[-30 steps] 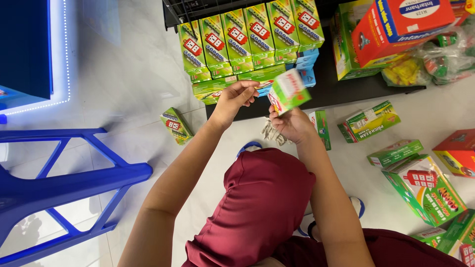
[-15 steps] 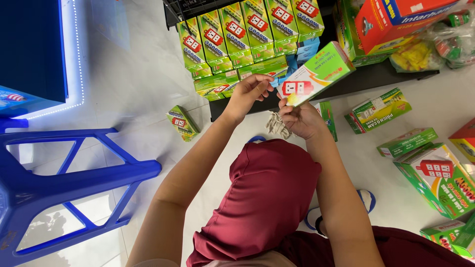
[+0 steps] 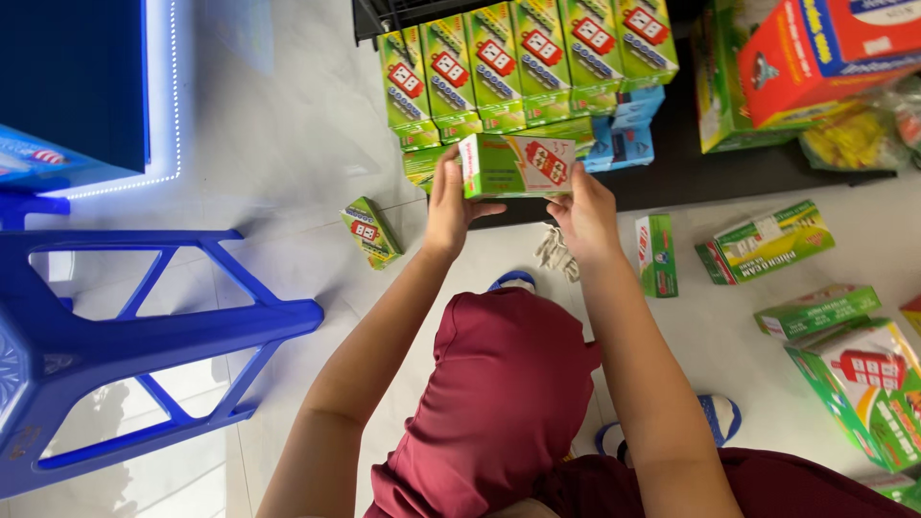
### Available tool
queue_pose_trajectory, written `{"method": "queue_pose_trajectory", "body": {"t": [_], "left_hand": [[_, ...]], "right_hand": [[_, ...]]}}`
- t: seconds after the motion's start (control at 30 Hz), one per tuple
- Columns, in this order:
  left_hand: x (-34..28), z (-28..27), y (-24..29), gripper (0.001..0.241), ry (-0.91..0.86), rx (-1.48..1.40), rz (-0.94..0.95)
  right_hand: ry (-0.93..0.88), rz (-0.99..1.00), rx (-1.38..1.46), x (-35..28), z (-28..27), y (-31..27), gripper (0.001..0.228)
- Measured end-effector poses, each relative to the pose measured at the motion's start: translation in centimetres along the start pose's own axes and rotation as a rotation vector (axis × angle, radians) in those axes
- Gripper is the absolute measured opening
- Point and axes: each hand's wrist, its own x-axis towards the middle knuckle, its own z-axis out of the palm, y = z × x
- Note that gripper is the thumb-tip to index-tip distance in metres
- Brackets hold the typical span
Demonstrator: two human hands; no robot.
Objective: The person picks up a cloth from the floor and uses it to wipe the top glass surfaces of two washing machines before returning to a shelf to organize boxed electrical items.
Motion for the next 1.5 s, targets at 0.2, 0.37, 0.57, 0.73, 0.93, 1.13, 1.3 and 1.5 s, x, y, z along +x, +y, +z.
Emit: {"method": "queue_pose_trajectory", "body": {"t": [0.2, 0.37, 0.57, 0.73, 0.93, 1.13, 1.3, 1.5], "left_hand": [[0.1, -7.6, 1.5, 0.053, 0.171, 0.014, 0.071], [1.8, -11.3, -0.6, 0.052, 0.283, 0.201, 0.109], [2.7, -11.6, -1.7, 0.041, 0.469, 0.587, 0.138], [3.4, -11.8, -1.9, 0.041, 0.49, 0.603, 0.152], [2.9, -12.1, -1.7, 0.042, 0.44, 0.622, 0.168], [3.1, -11.5, -0.9, 0.042, 0.479, 0.685, 0.112], [3.1, -11.1, -0.7, 0.042, 0.493, 0.619, 0.063], [2.5, -11.0, -1.1, 0.043, 0.495, 0.565, 0.086]], "right_hand": [[0.125, 0.037, -0.134, 2.3, 6.0, 3.8, 0.035], [0.072, -0.093, -0.295, 3.5, 9.5, 5.1, 0.034], [-0.023, -0.427, -0.65, 4.5, 9.4, 6.1, 0.038], [0.005, -0.429, -0.872, 4.0, 9.7, 5.5, 0.043], [-0.026, -0.465, -0.968, 3.5, 9.7, 5.3, 0.048], [-0.042, -0.48, -0.993, 3.8, 9.5, 5.2, 0.049], [-0.047, -0.423, -0.981, 4.1, 8.7, 6.1, 0.055], [-0.088, -0.448, -0.846, 4.3, 7.6, 7.3, 0.06]]}}
